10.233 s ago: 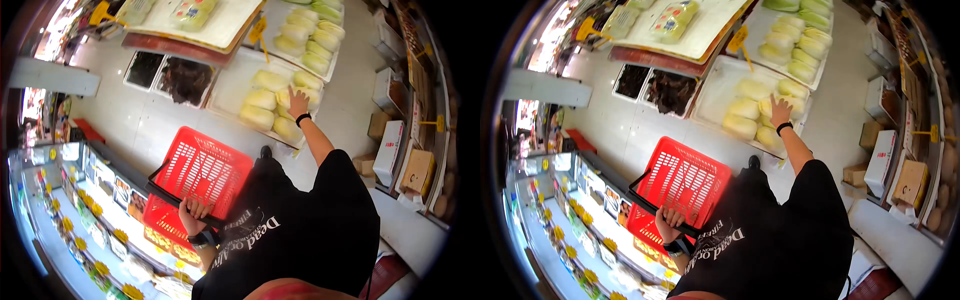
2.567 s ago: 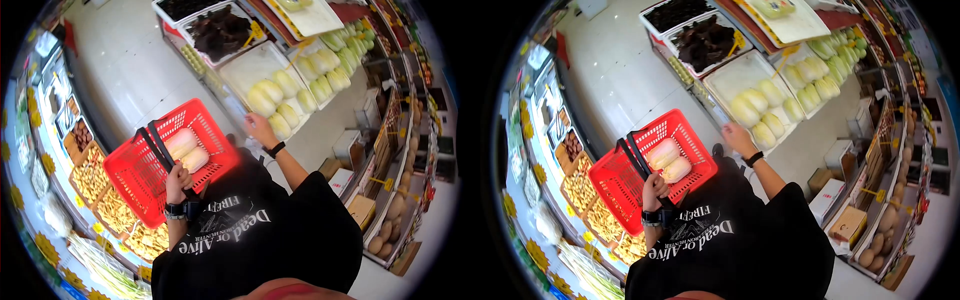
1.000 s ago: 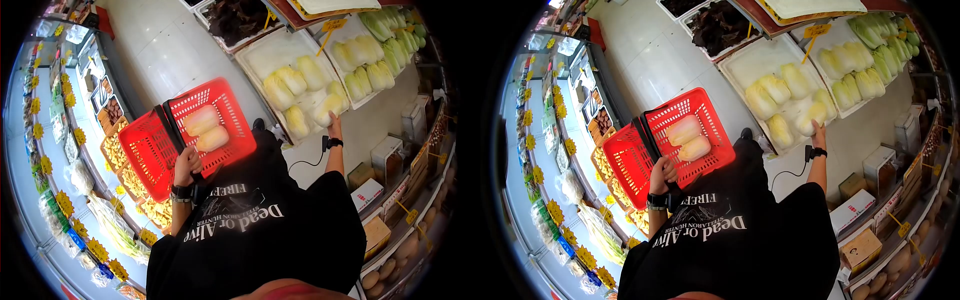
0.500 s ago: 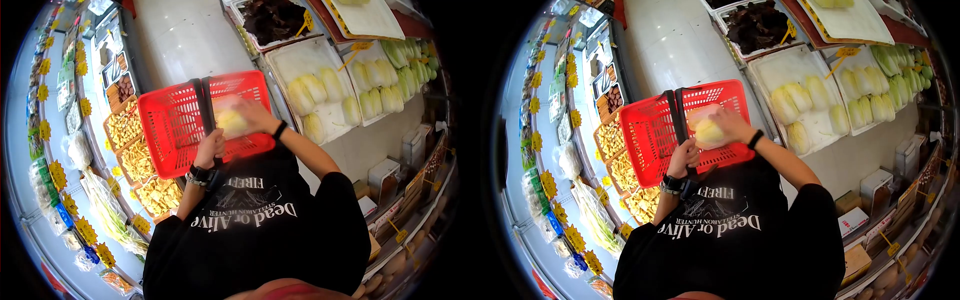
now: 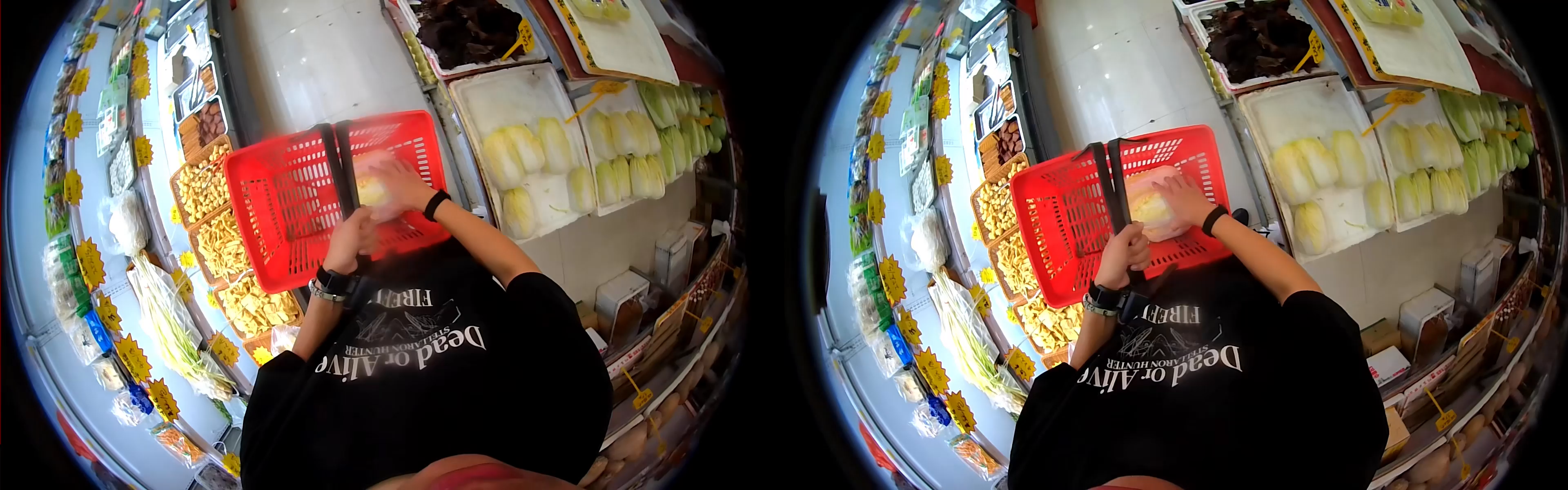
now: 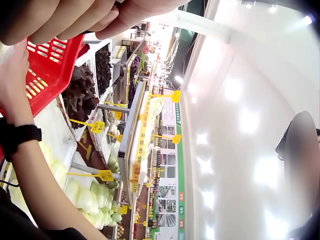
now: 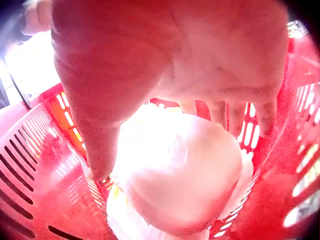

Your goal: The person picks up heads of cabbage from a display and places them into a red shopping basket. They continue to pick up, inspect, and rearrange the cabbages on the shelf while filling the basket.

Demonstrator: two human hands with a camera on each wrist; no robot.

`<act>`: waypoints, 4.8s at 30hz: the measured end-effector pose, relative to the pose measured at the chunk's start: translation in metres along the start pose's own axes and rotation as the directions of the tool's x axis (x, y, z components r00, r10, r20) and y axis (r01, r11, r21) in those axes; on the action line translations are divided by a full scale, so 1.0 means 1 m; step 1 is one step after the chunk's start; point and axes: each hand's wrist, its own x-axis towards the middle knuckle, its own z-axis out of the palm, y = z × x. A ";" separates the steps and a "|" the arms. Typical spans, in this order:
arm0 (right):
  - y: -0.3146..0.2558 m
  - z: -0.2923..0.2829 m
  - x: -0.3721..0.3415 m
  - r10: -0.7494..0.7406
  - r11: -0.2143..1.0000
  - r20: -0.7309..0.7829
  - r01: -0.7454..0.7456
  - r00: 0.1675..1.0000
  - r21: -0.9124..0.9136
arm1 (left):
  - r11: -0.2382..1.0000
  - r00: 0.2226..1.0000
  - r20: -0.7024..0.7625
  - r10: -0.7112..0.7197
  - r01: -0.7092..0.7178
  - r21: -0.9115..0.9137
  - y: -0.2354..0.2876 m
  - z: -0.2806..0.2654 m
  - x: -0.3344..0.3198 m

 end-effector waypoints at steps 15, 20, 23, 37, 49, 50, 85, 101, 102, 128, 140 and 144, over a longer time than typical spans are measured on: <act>0.176 -0.022 -0.290 0.880 0.286 -0.404 -0.958 0.250 0.032 | 0.995 0.992 0.126 0.029 -0.017 -0.099 -0.011 -0.018 0.007; 0.188 0.016 -0.308 0.953 0.256 -0.190 -0.964 0.238 0.075 | 0.999 0.998 0.058 0.010 -0.008 -0.045 -0.013 -0.012 0.002; 0.184 0.011 -0.299 0.961 0.237 -0.170 -0.966 0.218 0.100 | 1.000 1.000 0.020 0.000 0.000 -0.006 -0.012 -0.005 0.000; 0.069 -0.112 -0.255 0.769 0.633 -0.370 -0.541 0.520 0.554 | 0.984 1.000 -0.010 -0.006 0.008 0.178 -0.006 0.022 -0.004; -0.060 -0.113 0.022 0.149 0.902 -0.161 -0.067 0.976 0.427 | 0.937 1.000 0.026 0.001 -0.010 0.348 0.005 0.045 -0.024; -0.061 -0.089 0.041 0.015 0.950 -0.284 0.075 0.959 0.304 | 0.933 1.000 0.031 -0.008 -0.004 0.359 0.000 0.044 -0.024; -0.044 -0.048 0.027 -0.039 0.965 0.031 0.029 0.999 0.261 | 0.992 0.995 0.007 -0.096 0.095 0.082 -0.050 0.010 -0.004; 0.187 -0.024 -0.182 0.789 0.437 -0.438 -0.894 0.432 -0.096 | 0.986 0.999 -0.047 0.014 -0.021 -0.167 -0.059 0.011 -0.002; 0.184 -0.023 -0.180 0.767 0.417 -0.469 -0.896 0.437 -0.153 | 0.986 0.998 -0.064 0.017 -0.027 -0.163 -0.058 0.014 -0.002; 0.231 -0.066 -0.212 0.813 0.536 -0.077 -0.691 0.577 0.485 | 0.966 0.986 -0.161 0.033 -0.073 -0.248 -0.078 0.033 -0.010; 0.105 -0.166 -0.184 0.323 0.359 0.168 -0.285 0.931 0.889 | 0.999 0.990 -0.142 0.019 -0.025 -0.045 -0.081 0.044 0.006; 0.056 -0.156 -0.140 0.201 0.707 0.185 -0.273 0.962 0.652 | 0.998 0.998 -0.045 0.038 -0.040 -0.055 -0.069 0.058 -0.005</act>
